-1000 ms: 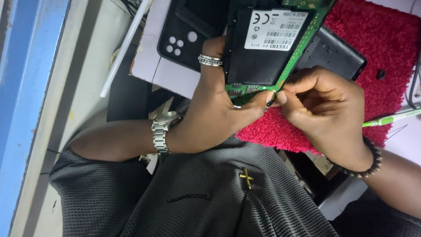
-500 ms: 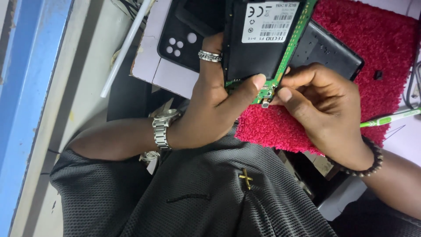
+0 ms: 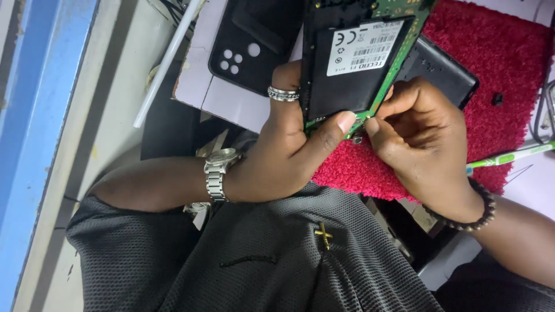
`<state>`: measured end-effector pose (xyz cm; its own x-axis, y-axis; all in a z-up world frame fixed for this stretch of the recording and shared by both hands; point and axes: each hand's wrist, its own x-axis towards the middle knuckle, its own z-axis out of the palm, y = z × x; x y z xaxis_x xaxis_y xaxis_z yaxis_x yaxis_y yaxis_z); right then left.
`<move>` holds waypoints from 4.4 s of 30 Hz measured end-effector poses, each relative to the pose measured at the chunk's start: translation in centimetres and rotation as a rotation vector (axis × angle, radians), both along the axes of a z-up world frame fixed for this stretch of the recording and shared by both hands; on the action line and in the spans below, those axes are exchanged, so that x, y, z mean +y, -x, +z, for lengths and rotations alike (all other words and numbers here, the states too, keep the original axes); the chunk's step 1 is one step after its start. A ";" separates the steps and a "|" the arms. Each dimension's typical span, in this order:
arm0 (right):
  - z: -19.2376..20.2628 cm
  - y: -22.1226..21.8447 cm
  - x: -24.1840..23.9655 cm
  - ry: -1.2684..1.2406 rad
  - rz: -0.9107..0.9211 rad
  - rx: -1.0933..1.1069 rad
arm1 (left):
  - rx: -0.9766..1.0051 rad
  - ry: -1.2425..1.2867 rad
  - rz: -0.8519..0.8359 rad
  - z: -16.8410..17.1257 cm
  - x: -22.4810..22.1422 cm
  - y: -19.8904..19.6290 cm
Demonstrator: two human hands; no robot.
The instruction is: Finishing the internal assembly of a mobile phone by installing the motherboard, battery, and internal cover, then securing it with screws.
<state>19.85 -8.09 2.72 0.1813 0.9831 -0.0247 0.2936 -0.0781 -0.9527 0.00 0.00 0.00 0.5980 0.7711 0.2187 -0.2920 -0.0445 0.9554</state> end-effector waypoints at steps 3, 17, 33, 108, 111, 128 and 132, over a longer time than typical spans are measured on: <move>0.1 -0.4 0.2 0.026 0.040 0.098 | -0.002 0.039 -0.021 0.0 0.2 -0.1; 5.6 -2.9 0.1 -0.122 -0.017 -0.135 | 0.107 0.011 -0.103 1.8 1.2 0.1; 3.5 0.2 -0.9 0.107 0.142 0.014 | -0.058 -0.001 -0.167 4.5 0.9 1.0; 2.8 1.9 -1.3 -0.032 0.031 -0.031 | 0.002 -0.025 -0.175 3.9 0.7 1.2; 2.9 2.0 -1.1 -0.007 0.028 0.031 | -0.084 0.087 -0.162 3.8 1.1 1.0; 2.6 -14.3 -10.1 0.035 0.285 -1.293 | 0.040 -0.335 -0.229 7.5 2.1 3.5; -1.3 -17.2 -12.5 0.082 0.309 -1.369 | -0.054 -0.728 -0.072 3.9 1.8 3.5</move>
<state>37.06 -20.62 1.39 -0.1121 0.9916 -0.0650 0.9876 0.1184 0.1027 -3.52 1.77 3.91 0.6155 0.3784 0.6913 -0.3637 -0.6419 0.6751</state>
